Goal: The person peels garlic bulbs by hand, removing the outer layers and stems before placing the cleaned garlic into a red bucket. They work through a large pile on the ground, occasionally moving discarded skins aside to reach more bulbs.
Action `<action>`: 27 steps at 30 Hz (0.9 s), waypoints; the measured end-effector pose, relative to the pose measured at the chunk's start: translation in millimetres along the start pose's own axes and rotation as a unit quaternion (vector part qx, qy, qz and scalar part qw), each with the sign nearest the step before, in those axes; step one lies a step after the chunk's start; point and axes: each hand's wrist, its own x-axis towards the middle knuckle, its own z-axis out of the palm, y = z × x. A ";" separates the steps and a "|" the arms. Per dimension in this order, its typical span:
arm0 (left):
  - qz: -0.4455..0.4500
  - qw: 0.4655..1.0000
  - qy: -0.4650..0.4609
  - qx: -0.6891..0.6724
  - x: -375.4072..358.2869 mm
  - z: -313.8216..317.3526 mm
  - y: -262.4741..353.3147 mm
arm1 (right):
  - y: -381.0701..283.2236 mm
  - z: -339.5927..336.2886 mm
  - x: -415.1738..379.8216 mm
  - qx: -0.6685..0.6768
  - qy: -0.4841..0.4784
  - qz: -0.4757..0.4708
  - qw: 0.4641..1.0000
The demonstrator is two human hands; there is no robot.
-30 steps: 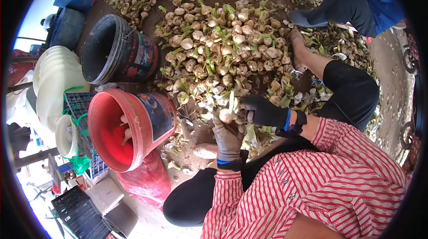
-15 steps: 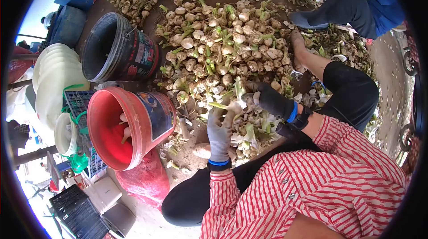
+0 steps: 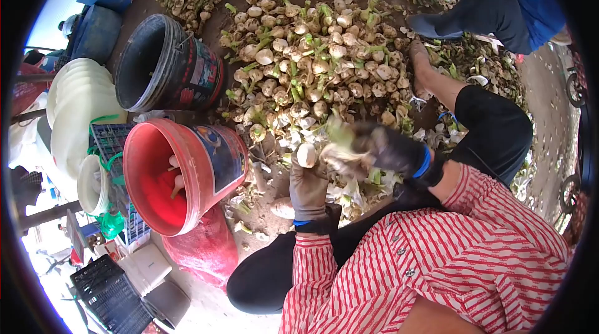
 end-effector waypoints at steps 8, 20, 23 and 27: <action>0.021 0.997 -0.010 0.068 3.8 -10.9 -1.0 | 32.5 -15.0 -1.8 -0.548 -0.059 0.054 0.833; 0.283 0.859 0.094 0.416 -10.3 26.5 -14.5 | 79.7 3.5 18.3 0.048 -0.004 0.075 0.996; 0.248 0.916 0.140 0.282 -14.5 41.4 -11.3 | 69.6 -4.3 13.4 -0.027 -0.033 0.107 0.993; 0.264 0.886 0.141 0.355 -8.0 27.7 -9.7 | 78.4 -9.7 13.2 -0.060 0.038 0.019 0.997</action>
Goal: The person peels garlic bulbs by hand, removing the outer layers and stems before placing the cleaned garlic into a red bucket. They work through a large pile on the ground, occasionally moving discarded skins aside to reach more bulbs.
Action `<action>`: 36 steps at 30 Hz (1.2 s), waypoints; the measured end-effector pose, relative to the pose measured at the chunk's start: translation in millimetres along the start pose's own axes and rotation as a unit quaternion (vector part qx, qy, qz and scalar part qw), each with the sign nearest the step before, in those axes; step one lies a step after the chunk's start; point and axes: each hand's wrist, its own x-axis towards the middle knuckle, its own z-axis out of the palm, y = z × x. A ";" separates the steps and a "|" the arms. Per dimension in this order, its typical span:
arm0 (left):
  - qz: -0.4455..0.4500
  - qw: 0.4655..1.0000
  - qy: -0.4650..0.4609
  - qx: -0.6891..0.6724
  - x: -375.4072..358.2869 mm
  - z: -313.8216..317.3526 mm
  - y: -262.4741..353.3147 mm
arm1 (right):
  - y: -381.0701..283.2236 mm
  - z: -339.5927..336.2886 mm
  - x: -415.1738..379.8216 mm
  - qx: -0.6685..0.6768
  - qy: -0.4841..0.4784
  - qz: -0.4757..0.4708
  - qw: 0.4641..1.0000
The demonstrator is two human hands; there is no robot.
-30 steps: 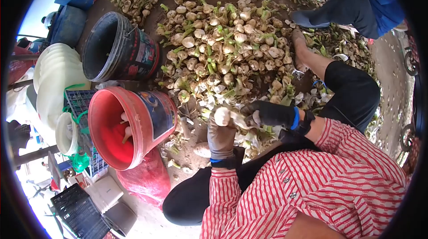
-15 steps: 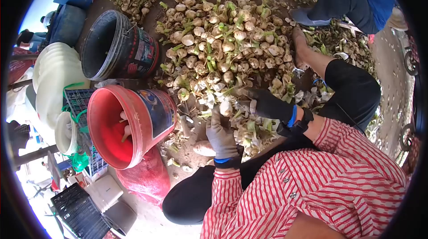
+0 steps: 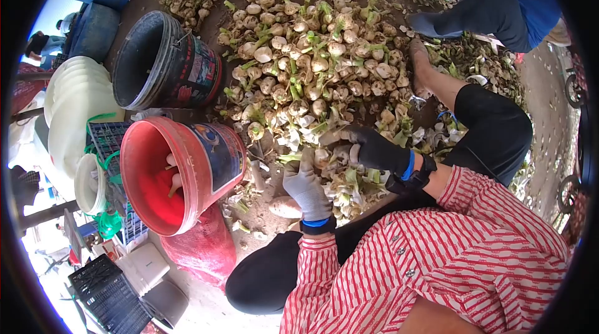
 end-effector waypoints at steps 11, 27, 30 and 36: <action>-0.145 0.976 -0.011 -0.165 13.6 -14.8 -2.6 | -6.8 22.7 -23.8 -0.116 -0.174 0.037 0.977; -0.108 0.976 -0.191 0.004 10.8 0.0 1.1 | 150.7 -159.4 -4.2 -0.421 0.074 0.126 0.895; 0.054 0.956 -0.177 0.228 2.5 17.7 -32.8 | 108.2 -105.7 6.2 -0.204 0.016 0.137 0.969; 0.095 0.944 -0.213 0.232 1.0 11.9 -25.9 | 13.2 -32.3 15.7 -0.041 0.035 0.107 0.993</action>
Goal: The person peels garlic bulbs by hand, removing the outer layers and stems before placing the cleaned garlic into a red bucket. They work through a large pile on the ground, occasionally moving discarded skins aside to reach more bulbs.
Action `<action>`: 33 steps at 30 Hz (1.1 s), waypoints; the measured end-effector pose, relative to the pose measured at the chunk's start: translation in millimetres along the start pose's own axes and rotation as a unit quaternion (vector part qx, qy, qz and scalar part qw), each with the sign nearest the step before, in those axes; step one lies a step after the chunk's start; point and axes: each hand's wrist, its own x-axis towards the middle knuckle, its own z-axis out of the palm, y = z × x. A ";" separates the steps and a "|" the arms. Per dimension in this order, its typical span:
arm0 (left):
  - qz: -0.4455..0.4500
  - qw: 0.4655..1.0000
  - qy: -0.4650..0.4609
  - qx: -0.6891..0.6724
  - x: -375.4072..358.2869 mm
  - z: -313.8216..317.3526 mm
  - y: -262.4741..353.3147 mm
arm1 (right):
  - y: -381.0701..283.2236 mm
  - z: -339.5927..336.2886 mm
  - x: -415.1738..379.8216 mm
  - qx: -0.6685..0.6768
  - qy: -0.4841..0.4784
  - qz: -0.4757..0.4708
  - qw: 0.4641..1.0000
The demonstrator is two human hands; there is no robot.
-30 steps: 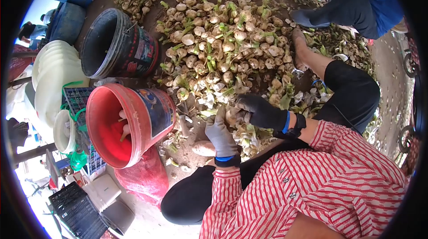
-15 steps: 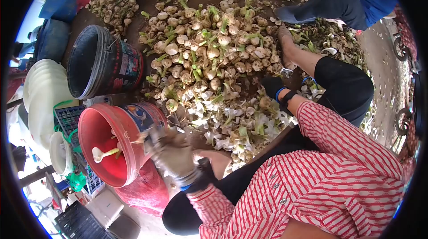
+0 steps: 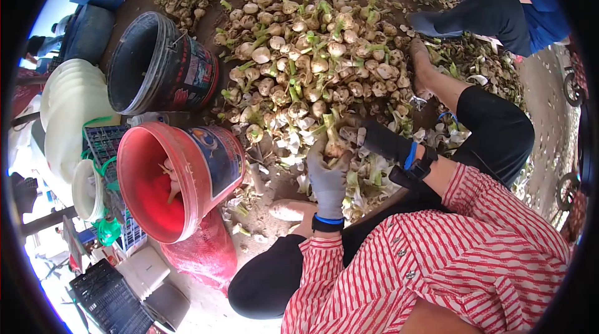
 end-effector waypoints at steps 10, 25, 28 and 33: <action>0.126 0.977 0.025 0.169 -8.0 -4.8 11.4 | -19.9 -3.3 -10.2 -0.176 -0.019 -0.020 0.984; -0.305 0.795 -0.133 -0.507 -3.0 -20.7 -12.5 | -7.4 14.1 -15.3 -0.079 0.107 -0.098 0.986; -0.167 0.955 -0.082 -0.232 -0.2 -15.1 -22.7 | -8.3 13.1 -12.3 -0.152 0.147 -0.164 0.964; -0.122 0.959 -0.114 -0.231 -4.0 -34.5 16.8 | -9.9 -19.6 -17.2 0.107 -0.025 -0.050 0.993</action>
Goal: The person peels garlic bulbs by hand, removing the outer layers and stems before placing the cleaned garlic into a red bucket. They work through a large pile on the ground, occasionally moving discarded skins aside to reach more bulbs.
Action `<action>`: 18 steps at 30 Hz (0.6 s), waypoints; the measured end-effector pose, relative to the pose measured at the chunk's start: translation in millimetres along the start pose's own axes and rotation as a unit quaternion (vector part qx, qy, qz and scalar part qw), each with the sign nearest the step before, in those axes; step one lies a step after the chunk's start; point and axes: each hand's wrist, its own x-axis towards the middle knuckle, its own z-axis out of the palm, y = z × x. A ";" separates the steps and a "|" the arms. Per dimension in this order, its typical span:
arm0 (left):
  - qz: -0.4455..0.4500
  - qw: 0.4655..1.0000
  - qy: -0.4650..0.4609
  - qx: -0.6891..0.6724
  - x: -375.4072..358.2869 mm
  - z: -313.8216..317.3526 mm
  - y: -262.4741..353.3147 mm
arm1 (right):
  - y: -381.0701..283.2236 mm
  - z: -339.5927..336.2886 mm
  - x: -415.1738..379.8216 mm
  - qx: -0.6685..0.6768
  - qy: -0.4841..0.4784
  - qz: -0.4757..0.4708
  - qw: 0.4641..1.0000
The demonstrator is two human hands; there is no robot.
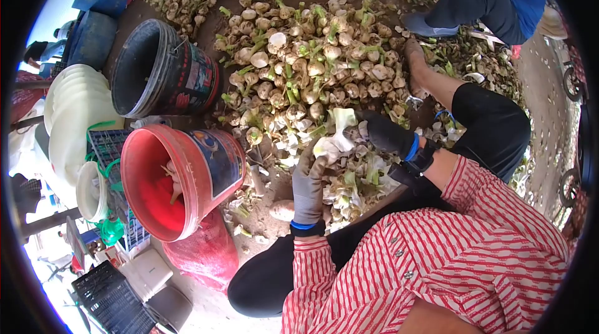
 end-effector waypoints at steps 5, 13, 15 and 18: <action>0.099 0.969 0.049 0.221 9.7 -19.3 -10.0 | -6.3 11.5 -4.4 -0.095 0.004 0.025 0.995; 0.047 0.963 -0.019 -0.266 -0.9 -12.0 -13.2 | 1.3 11.3 -5.7 0.117 0.033 0.060 0.991; 0.006 0.884 -0.071 -0.461 3.9 -21.9 -29.3 | -1.5 11.1 -13.3 0.020 -0.081 0.044 0.995; 0.015 0.822 -0.165 -0.545 16.2 -43.7 -52.8 | -32.5 28.3 -30.7 0.075 -0.129 -0.021 0.989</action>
